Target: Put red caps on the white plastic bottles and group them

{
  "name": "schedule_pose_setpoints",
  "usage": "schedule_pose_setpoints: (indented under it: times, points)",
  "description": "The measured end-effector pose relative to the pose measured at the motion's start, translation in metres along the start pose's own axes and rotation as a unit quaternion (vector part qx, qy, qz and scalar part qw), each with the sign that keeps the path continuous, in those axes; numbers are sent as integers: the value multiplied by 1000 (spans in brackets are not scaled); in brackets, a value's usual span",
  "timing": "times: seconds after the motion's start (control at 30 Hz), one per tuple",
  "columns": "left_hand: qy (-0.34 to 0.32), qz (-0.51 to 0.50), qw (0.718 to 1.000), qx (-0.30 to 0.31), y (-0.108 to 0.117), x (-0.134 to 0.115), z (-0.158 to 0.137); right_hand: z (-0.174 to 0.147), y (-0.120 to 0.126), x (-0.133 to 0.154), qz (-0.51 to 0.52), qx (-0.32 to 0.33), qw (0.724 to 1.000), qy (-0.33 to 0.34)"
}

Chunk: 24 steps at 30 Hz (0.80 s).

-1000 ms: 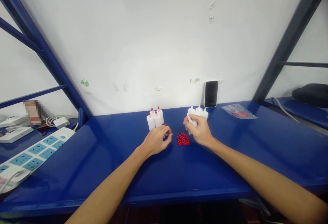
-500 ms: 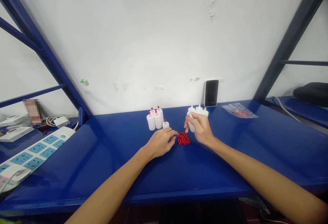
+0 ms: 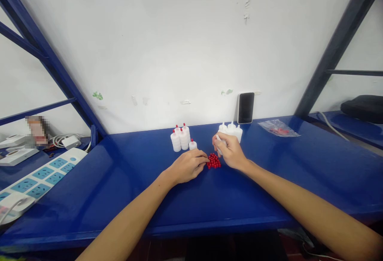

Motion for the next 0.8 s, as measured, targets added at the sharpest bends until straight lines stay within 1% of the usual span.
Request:
schedule_pose_setpoints:
  times: [0.27, 0.5, 0.8]
  points:
    - [-26, 63, 998, -5, 0, 0, 0, 0, 0, 1, -27, 12, 1000, 2]
    - [-33, 66, 997, -6, -2, 0, 0, 0, -1, 6, -46, 20, 999, 13]
    - [-37, 70, 997, -9, -1, -3, 0, 0, -2, 5, -56, 26, 998, 14]
Point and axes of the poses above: each hand's wrist, its own z-axis towards the middle knuckle, its own y-axis out of the back of the hand, x = y × z, the point moved 5 cm from there along z, towards the middle knuckle, and after that the axes turned 5 degrees about y, right-handed, at the moved point
